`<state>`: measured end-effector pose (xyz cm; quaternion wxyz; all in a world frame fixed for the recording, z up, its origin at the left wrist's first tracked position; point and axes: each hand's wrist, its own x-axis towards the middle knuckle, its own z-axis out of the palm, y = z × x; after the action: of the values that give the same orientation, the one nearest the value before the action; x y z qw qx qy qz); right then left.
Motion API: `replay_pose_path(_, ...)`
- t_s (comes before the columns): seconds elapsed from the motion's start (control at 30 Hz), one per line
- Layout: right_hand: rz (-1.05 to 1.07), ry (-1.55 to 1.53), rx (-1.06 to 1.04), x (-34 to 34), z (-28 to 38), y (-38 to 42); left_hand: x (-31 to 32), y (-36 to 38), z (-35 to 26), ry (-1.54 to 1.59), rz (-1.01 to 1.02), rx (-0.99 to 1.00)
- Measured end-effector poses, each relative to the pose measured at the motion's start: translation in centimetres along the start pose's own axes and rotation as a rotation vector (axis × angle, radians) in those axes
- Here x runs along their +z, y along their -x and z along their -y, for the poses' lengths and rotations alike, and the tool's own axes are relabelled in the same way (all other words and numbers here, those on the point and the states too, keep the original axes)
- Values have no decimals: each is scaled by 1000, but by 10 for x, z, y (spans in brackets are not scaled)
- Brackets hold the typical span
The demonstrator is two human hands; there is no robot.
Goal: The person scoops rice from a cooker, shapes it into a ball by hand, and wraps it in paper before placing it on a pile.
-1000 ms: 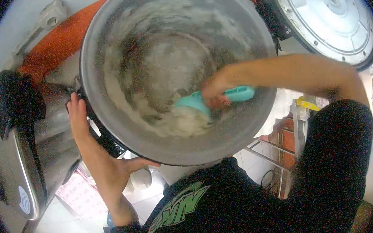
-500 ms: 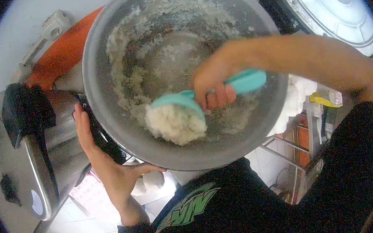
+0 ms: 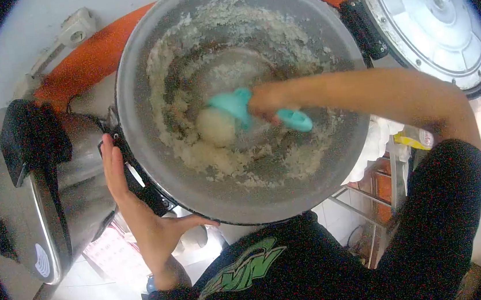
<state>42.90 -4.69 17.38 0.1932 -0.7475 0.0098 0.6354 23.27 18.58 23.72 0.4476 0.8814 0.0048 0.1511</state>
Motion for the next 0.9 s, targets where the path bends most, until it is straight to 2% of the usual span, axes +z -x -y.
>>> replay_pose_path(0.07,77,184,-88,30,6,-8,1,-1,1,8,1,10)
replay_pose_path(0.17,130,80,-110,62,11,4,-2,0,1,-29,22,-6)
replay_pose_path(0.27,33,21,-41,75,16,64,0,-2,-4,-54,30,-20)
replay_pose_path(0.37,-50,118,19,76,38,120,1,-2,-8,-71,28,-14)
replay_pose_path(0.47,20,125,-93,69,39,149,-1,-1,-10,-104,44,-15)
replay_pose_path(0.6,224,8,-179,63,19,138,-2,-2,-14,-147,50,-10)
replay_pose_path(0.77,192,-200,-208,68,8,135,-4,5,-10,-143,-17,88)
replay_pose_path(0.87,343,-312,-46,36,-5,153,-6,9,-17,-116,-20,76)
replay_pose_path(0.9,325,-367,-57,30,-13,163,-5,11,-16,-97,-33,93)
